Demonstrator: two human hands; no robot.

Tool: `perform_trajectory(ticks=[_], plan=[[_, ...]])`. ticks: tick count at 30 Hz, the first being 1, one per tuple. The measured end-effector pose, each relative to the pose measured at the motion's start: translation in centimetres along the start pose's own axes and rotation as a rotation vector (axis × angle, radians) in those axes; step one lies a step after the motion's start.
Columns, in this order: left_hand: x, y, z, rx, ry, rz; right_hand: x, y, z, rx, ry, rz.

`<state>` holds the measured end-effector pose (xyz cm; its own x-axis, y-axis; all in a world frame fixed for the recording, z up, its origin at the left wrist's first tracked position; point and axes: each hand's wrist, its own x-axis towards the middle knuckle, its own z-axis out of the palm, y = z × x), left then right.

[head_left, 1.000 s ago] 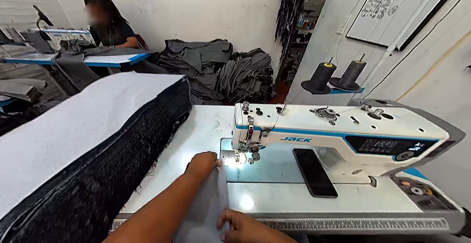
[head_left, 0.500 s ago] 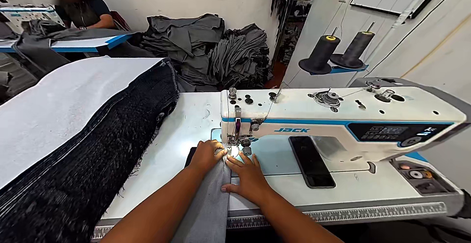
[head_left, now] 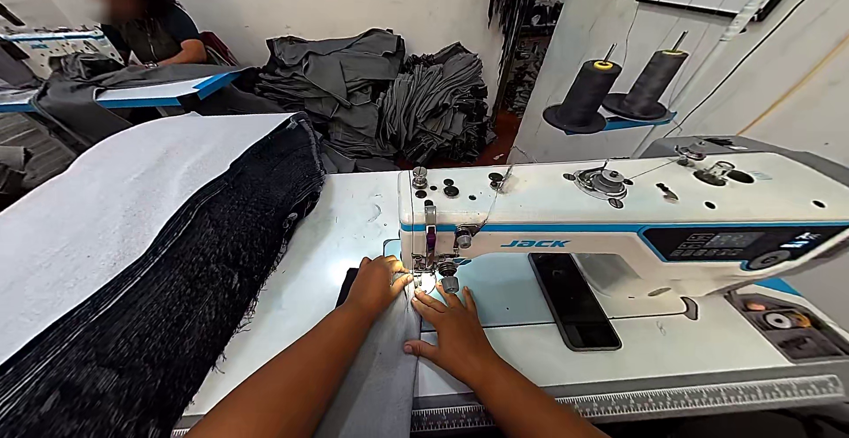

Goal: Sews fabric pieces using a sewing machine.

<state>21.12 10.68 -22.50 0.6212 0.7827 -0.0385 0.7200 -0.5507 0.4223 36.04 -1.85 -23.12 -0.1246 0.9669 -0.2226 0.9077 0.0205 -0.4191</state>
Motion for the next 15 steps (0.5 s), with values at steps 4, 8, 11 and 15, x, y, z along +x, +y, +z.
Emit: perform_trajectory(ticks=[4, 8, 11, 15], plan=[[2.2, -1.1, 0.0, 0.054, 0.086, 0.043, -0.1, 0.0, 0.1, 0.034, 0.014, -0.017], [3.7, -1.1, -0.5, 0.059, 0.133, -0.017, 0.0, 0.0, 0.3, 0.032, 0.022, -0.03], [4.0, -1.1, -0.3, 0.08, 0.196, -0.007, 0.0, 0.2, 0.5, 0.03, 0.028, -0.052], [3.7, -1.0, 0.2, 0.174, 0.294, 0.001, 0.3, 0.4, 0.5, 0.041, 0.051, -0.065]])
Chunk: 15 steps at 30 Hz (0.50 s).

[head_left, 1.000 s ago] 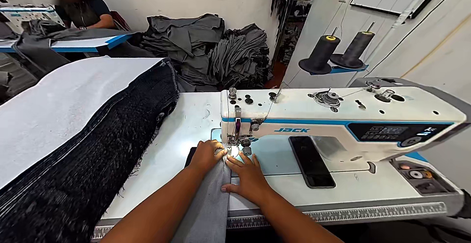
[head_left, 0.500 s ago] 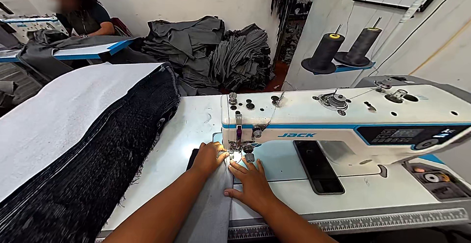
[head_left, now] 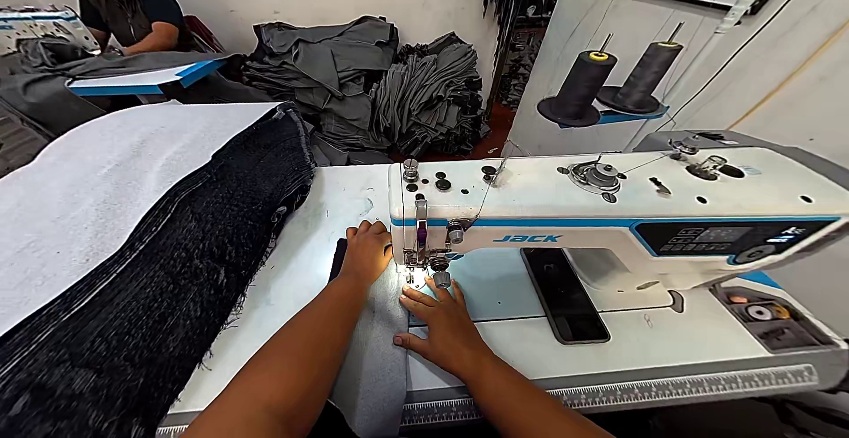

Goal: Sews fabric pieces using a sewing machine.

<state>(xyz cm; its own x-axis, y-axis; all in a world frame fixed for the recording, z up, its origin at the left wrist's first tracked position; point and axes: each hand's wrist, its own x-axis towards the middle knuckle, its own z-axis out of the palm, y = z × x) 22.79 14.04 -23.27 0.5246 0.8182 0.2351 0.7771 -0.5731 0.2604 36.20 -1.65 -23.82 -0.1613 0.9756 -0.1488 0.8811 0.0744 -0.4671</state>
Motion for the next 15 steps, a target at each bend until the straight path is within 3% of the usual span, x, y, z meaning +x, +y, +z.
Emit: perform_trajectory(ticks=[5, 9, 12, 14, 15], plan=[[-0.8, 0.6, -0.6, 0.082, -0.092, -0.086, -0.1, -0.3, 0.1, -0.037, -0.023, 0.009], [-3.0, 1.3, -4.1, 0.039, -0.416, -0.211, -3.0, -1.8, 1.8, -0.017, -0.004, -0.087], [-5.9, 0.1, -8.3, -0.239, -0.528, -0.111, -5.5, -1.8, 4.5, 0.05, 0.232, -0.289], [-8.0, -0.4, -11.7, -0.512, -0.506, -0.048, -5.1, -1.7, 4.9, 0.337, 0.404, -0.425], [-9.0, -0.2, -13.4, -0.615, -0.486, -0.026, -4.5, -2.1, 4.2, 0.563, 0.404, -0.434]])
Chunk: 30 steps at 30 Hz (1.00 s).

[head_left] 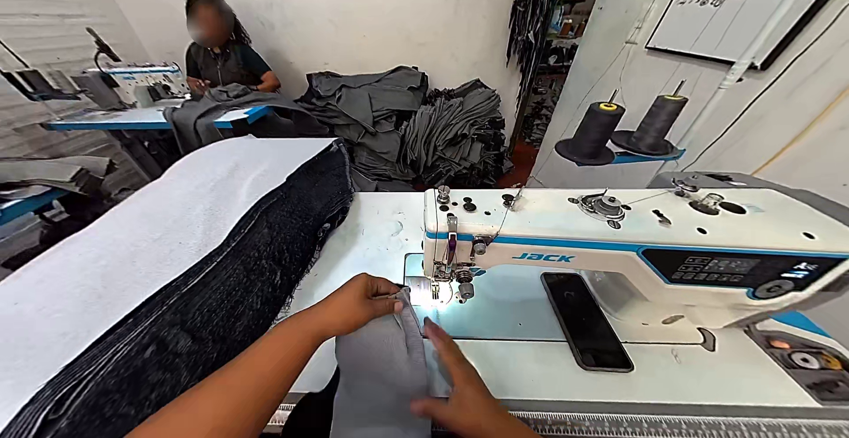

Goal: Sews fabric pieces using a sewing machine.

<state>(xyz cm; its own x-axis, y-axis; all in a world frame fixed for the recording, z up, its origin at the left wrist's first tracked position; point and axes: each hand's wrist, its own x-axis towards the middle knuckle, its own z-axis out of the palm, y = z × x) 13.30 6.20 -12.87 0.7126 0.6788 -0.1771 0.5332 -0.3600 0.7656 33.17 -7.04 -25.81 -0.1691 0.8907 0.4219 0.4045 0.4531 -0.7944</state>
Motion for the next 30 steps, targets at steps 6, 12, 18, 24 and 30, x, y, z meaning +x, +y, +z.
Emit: perform_trajectory(ticks=[6, 12, 18, 24, 30], plan=[[-5.3, 5.8, -2.2, 0.005, 0.009, 0.23, 7.1, -6.2, -1.4, 0.98, -0.071, 0.164], [-6.9, 6.7, -2.2, 0.033, 0.245, 0.317, 7.3, -9.2, -0.9, 0.759, 0.105, -0.03], [-6.1, 6.9, -0.6, 0.145, 0.355, 0.48, 6.6, -10.5, -2.2, 0.565, 0.191, -0.134], [-5.8, 7.6, 1.1, 0.336, 0.522, 0.64, 6.9, -10.4, -4.3, 0.45, 0.161, -0.24], [-5.3, 6.8, 2.0, 0.155, 0.423, 0.427, 7.2, -10.0, -4.0, 0.308, 0.307, -0.295]])
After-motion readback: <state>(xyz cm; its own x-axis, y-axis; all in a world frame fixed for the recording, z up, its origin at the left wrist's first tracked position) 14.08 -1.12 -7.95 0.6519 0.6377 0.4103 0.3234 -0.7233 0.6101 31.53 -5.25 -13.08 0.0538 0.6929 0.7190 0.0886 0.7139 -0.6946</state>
